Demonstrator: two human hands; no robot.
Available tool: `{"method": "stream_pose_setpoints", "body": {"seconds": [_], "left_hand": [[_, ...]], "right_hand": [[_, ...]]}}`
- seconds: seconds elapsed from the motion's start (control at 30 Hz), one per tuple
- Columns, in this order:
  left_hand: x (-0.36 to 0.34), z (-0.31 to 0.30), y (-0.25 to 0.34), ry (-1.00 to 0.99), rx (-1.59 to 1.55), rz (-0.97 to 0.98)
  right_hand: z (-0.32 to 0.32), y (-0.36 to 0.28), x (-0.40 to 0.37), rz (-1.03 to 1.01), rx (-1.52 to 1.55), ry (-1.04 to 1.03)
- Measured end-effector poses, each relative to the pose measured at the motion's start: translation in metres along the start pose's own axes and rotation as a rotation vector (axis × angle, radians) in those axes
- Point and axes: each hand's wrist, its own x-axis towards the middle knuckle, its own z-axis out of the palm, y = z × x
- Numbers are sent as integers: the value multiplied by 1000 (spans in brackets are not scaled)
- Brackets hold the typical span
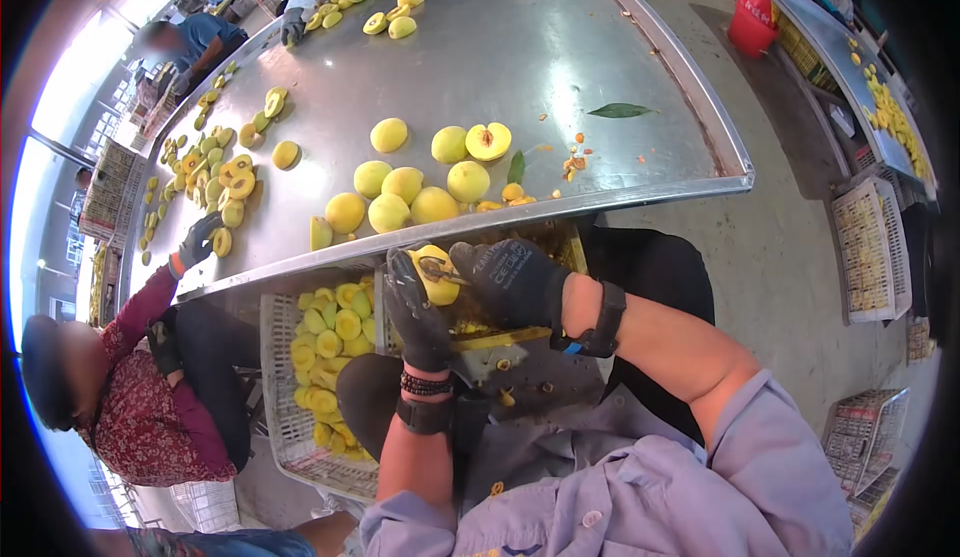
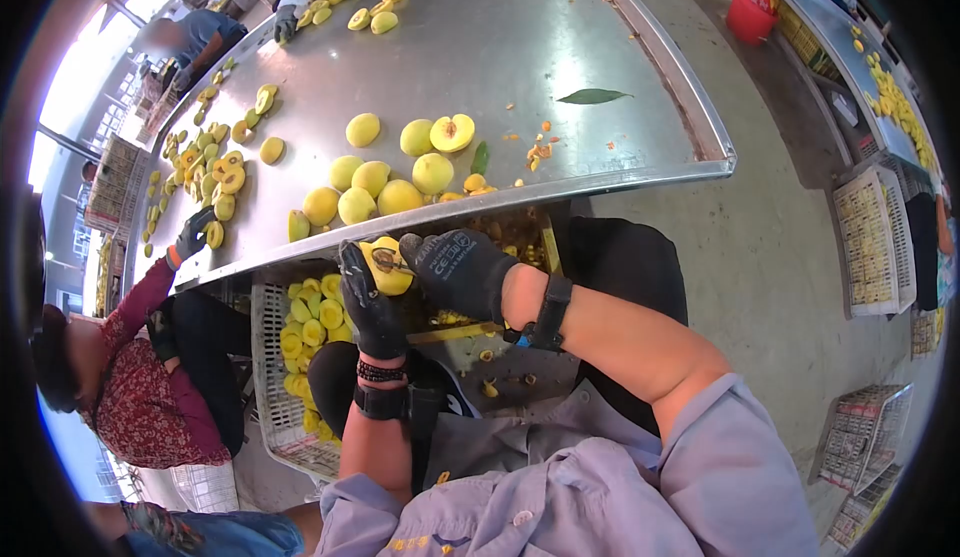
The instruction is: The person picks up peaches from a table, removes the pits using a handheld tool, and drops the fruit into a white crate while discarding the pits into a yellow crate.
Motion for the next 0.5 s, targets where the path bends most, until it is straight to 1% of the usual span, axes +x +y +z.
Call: {"method": "stream_pose_setpoints", "body": {"seconds": [0.03, 0.1, 0.13, 0.2, 0.23, 0.3, 0.33, 0.37, 0.4, 0.43, 0.5], "left_hand": [[0, 2, 3, 42, -190, -117], [2, 8, 14, 127, -571, -346], [3, 9, 18, 161, -687, -431], [5, 11, 23, 235, -917, -602], [6, 10, 21, 175, -803, -523], [6, 5, 9, 53, -580, -369], [6, 5, 1, -38, -461, -333], [5, 4, -7, -123, -342, -288], [12, 3, 7, -143, -575, -477], [16, 3, 19, -118, -657, -550], [23, 3, 42, -47, -820, -695]], "right_hand": [[0, 0, -1, 5, 4, -13], [1, -5, -4, 29, -16, 34], [1, -7, -5, 43, -26, 58], [-7, -6, -4, 55, -10, -24], [-10, -5, -4, 64, 0, -63], [-9, 1, -6, 11, 6, -23], [-8, 2, -7, -17, 7, -5], [-10, 2, -7, 32, 23, -53], [-11, 0, -7, 79, 40, -102], [-12, -2, -6, 125, 60, -152], [-14, -2, -7, 124, 88, -173]]}}
